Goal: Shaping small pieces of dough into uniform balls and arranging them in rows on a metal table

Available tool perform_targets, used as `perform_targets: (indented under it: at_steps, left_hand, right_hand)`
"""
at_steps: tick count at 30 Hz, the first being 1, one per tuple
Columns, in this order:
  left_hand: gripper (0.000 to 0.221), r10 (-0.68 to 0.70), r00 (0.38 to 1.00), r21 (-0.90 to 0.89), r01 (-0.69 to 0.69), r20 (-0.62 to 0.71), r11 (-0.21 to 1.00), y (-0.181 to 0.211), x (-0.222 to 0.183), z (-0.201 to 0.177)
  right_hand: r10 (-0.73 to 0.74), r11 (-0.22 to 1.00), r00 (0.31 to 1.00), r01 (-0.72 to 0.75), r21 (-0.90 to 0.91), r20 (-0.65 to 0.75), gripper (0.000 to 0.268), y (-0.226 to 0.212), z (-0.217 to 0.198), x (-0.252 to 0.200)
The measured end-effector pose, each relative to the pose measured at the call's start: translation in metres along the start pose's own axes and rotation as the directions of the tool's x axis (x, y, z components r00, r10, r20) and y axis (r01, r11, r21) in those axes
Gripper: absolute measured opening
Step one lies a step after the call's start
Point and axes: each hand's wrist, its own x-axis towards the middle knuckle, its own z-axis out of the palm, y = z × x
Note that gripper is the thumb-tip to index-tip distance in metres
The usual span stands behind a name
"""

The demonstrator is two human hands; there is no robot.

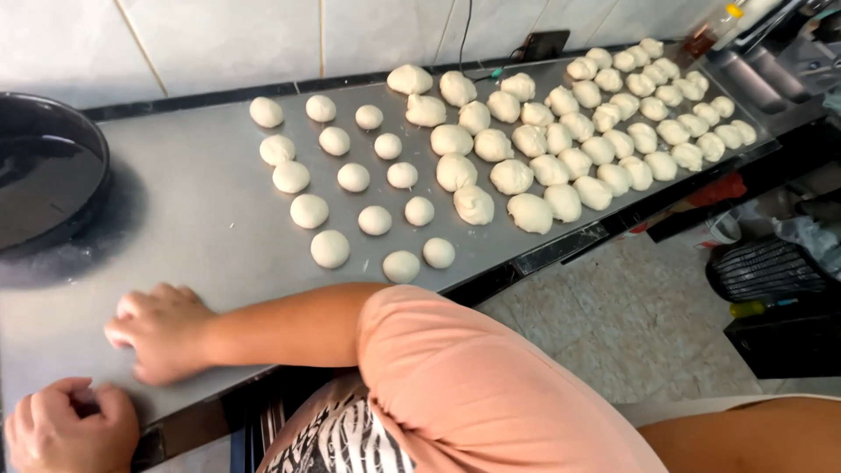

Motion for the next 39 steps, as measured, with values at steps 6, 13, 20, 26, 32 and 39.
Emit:
perform_targets:
  at_steps: [6,13,20,26,32,39]
  left_hand:
    - [0.023,-0.025,1.0,-0.008,0.026,0.009,1.0,0.007,0.001,-0.003]
    - [0.016,0.004,1.0,0.035,-0.005,0.026,0.999,-0.008,-0.001,0.009]
    - [0.016,0.016,0.999,0.015,-0.016,0.042,1.0,-0.011,-0.01,0.005]
    - [0.019,-0.008,1.0,0.027,0.008,0.02,1.0,-0.005,-0.005,0.006]
    - [0.011,-0.008,0.998,0.07,0.003,0.063,0.998,-0.01,-0.004,0.007]
    - [0.01,0.044,0.995,0.004,-0.045,0.088,0.999,-0.008,0.001,-0.003]
  right_hand:
    - [-0.356,0.927,0.932,0.361,-0.104,0.063,0.071,0.114,0.015,-0.064]
    - [-0.27,0.948,0.922,0.204,-0.243,-0.277,0.089,0.095,0.036,0.055]
    - [-0.201,0.975,0.98,0.201,-0.098,0.004,0.049,0.03,0.038,0.011]
    - [-0.468,0.844,0.88,0.472,-0.255,0.08,0.039,0.096,0.002,-0.065]
    - [-0.276,0.949,0.907,0.205,-0.24,-0.318,0.067,0.078,0.013,0.019]
    - [-0.19,0.971,0.982,0.184,-0.152,-0.024,0.026,-0.001,0.0,-0.024]
